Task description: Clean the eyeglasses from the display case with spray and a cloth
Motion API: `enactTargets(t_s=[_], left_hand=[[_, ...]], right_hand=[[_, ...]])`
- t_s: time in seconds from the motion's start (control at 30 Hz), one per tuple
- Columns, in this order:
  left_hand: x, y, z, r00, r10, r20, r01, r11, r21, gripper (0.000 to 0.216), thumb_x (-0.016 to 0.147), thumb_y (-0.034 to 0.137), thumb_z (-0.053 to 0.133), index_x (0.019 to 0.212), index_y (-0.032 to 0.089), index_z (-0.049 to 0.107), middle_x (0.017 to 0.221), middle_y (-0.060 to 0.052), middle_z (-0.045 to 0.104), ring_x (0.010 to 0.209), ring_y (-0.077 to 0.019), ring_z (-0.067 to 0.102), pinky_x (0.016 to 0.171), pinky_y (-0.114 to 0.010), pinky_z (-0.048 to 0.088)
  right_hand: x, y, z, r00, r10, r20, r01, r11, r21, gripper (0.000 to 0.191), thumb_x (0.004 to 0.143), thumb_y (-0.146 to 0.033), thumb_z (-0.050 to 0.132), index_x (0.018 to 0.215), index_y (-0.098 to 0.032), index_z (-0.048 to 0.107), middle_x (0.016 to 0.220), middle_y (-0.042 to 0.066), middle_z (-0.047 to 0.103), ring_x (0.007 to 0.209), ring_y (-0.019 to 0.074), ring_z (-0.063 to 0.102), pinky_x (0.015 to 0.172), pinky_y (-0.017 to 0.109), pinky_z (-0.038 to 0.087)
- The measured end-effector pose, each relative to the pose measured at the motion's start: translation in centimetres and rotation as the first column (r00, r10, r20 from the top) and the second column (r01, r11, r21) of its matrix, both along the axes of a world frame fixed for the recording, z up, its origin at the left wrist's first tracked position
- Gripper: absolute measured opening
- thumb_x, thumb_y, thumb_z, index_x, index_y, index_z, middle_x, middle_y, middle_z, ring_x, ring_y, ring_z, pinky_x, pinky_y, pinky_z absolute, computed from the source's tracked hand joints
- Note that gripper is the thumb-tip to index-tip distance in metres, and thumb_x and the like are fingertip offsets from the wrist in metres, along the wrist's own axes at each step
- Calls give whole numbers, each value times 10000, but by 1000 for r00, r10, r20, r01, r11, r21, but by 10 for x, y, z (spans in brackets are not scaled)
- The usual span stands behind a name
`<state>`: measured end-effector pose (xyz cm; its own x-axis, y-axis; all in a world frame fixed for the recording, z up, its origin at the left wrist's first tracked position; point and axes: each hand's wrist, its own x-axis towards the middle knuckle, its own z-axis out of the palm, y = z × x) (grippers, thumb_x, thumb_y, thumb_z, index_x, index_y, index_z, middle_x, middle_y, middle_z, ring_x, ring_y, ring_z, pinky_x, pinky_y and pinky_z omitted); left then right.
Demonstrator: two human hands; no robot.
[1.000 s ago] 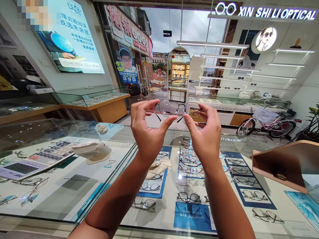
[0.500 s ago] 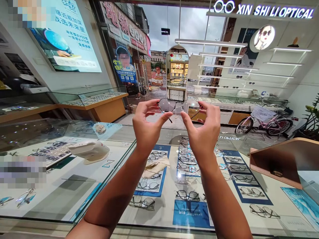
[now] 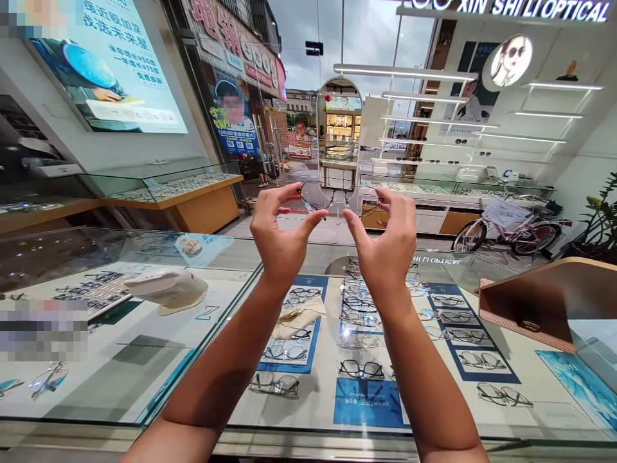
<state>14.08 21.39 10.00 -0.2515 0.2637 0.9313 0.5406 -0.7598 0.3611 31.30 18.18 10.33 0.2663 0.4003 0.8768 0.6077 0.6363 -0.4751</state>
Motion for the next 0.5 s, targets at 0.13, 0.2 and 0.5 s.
enactTargets(t_s=[0.13,0.2,0.5], left_hand=[[0,0,0,1000,17,-8,-17,1000,6,568,829,637,841,1235,256,724,1159,-77,726,1070,-247,717,938,-405,598],[0,0,0,1000,12,-4,-12,1000,7,561,828,631,844,1232,260,726,1157,-75,724,1065,-246,718,938,-404,599],[1,3,-1,1000,-24,9,24,1000,0,565,816,592,875,1249,263,724,1173,-79,714,1081,-251,716,926,-393,598]], right_hand=[[1,-1,0,999,-28,31,28,1000,-6,549,932,-641,721,1340,-288,621,1298,100,618,1115,268,674,794,413,643],[2,0,0,999,-32,39,32,999,-8,545,939,-638,714,1348,-292,619,1301,101,615,1115,267,672,792,410,639],[3,1,0,998,-30,47,31,999,-22,565,941,-629,715,1385,-297,606,1334,115,606,1156,296,658,871,476,637]])
